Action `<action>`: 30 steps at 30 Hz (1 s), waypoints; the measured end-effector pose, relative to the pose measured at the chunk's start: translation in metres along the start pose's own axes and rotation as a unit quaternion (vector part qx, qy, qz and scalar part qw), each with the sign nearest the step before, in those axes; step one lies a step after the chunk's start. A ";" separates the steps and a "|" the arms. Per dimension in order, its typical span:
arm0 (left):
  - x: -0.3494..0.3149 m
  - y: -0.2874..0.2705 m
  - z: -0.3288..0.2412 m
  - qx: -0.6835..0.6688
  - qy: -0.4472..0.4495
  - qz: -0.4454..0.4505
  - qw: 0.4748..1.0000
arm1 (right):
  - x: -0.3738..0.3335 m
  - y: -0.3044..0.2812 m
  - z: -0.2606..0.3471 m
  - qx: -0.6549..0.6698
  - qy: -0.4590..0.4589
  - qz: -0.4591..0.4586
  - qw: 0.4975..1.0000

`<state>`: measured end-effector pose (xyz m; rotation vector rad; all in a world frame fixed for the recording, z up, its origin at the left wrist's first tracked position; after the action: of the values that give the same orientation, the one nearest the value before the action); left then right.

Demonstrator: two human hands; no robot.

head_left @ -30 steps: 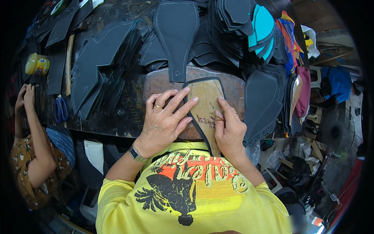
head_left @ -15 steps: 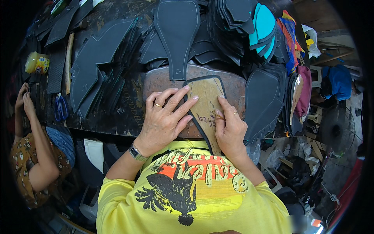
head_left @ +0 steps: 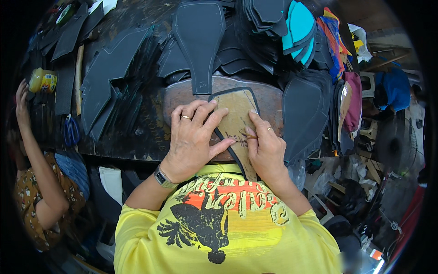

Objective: The person places a cardboard template on a black material piece and uses a pencil to trace its outline. They repeat this process on several pieces, aligning the template and drawing the shape before moving to the next piece.

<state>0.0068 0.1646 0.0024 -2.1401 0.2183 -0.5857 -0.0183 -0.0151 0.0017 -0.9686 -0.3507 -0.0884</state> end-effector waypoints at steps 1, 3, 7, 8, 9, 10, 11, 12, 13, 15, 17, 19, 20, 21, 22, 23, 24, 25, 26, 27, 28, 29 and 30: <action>0.001 -0.001 -0.001 0.010 0.004 0.002 1.000 | 0.000 0.000 0.000 -0.001 0.000 0.005 1.000; 0.004 -0.003 -0.003 0.018 0.006 0.008 1.000 | 0.000 0.000 0.000 -0.004 -0.003 0.013 1.000; 0.006 -0.006 -0.006 0.012 0.000 0.023 1.000 | 0.001 0.000 -0.001 -0.011 0.003 0.036 0.999; 0.007 -0.007 -0.007 0.013 0.000 0.025 1.000 | 0.002 -0.001 -0.002 -0.016 0.011 0.050 0.999; 0.007 -0.007 -0.008 0.016 0.000 0.027 0.999 | 0.002 -0.003 -0.002 -0.014 0.016 0.065 0.998; 0.008 -0.008 -0.009 0.019 0.000 0.029 0.999 | 0.006 -0.006 -0.007 0.072 0.040 0.066 0.994; 0.008 -0.008 -0.009 0.023 0.000 0.031 0.999 | 0.012 -0.010 -0.014 0.165 0.058 0.067 0.982; 0.009 -0.008 -0.010 0.034 0.007 0.033 0.999 | 0.015 -0.015 -0.021 0.257 0.092 0.072 0.959; 0.009 -0.009 -0.010 0.045 0.013 0.036 0.998 | 0.012 -0.020 -0.037 0.324 0.206 0.085 0.919; 0.010 -0.009 -0.011 0.052 0.014 0.045 0.998 | 0.026 -0.039 -0.045 0.478 0.139 -0.006 0.867; 0.012 -0.009 -0.012 0.044 0.007 0.057 0.997 | 0.032 -0.047 -0.055 0.450 0.120 -0.107 0.878; 0.013 -0.009 -0.015 0.055 0.023 0.062 0.996 | 0.036 -0.045 -0.056 0.381 0.099 -0.108 0.913; 0.014 -0.009 -0.017 0.061 0.030 0.064 0.996 | 0.033 -0.040 -0.057 0.399 0.128 -0.088 0.904; 0.015 -0.008 -0.018 0.070 0.043 0.073 0.994 | 0.031 -0.034 -0.057 0.419 0.156 -0.070 0.892; 0.015 -0.008 -0.020 0.079 0.053 0.082 0.992 | 0.029 -0.027 -0.058 0.450 0.195 -0.054 0.870; 0.015 -0.008 -0.022 0.088 0.066 0.087 0.990 | 0.029 -0.025 -0.055 0.452 0.187 -0.045 0.871; 0.016 -0.007 -0.023 0.094 0.066 0.093 0.989 | 0.030 -0.021 -0.053 0.456 0.177 -0.041 0.871; 0.017 -0.006 -0.024 0.100 0.069 0.094 0.988 | 0.031 -0.019 -0.051 0.459 0.166 -0.038 0.872; 0.018 -0.007 -0.026 0.107 0.075 0.092 0.987 | 0.032 -0.017 -0.051 0.466 0.172 -0.029 0.867; 0.018 -0.006 -0.026 0.109 0.072 0.099 0.986 | 0.032 -0.016 -0.051 0.462 0.158 -0.032 0.872; 0.019 -0.006 -0.027 0.112 0.071 0.103 0.986 | 0.033 -0.016 -0.051 0.457 0.150 -0.035 0.876; 0.020 -0.006 -0.028 0.115 0.073 0.104 0.985 | 0.033 -0.015 -0.052 0.452 0.143 -0.039 0.880; 0.021 -0.006 -0.028 0.115 0.072 0.104 0.985 | 0.032 -0.014 -0.053 0.453 0.145 -0.039 0.879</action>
<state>0.0107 0.1408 0.0285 -1.8263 0.4277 -0.6127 0.0214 -0.0637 -0.0037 -0.0020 -0.1177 -0.1242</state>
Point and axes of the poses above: each hand's wrist, its own x-axis towards the middle knuckle, its own y-axis out of the palm, z = x × y, the point moved 6 cm from there along x, towards the middle knuckle, and after that the axes turned 5 degrees about -z, right-handed, at the moved point
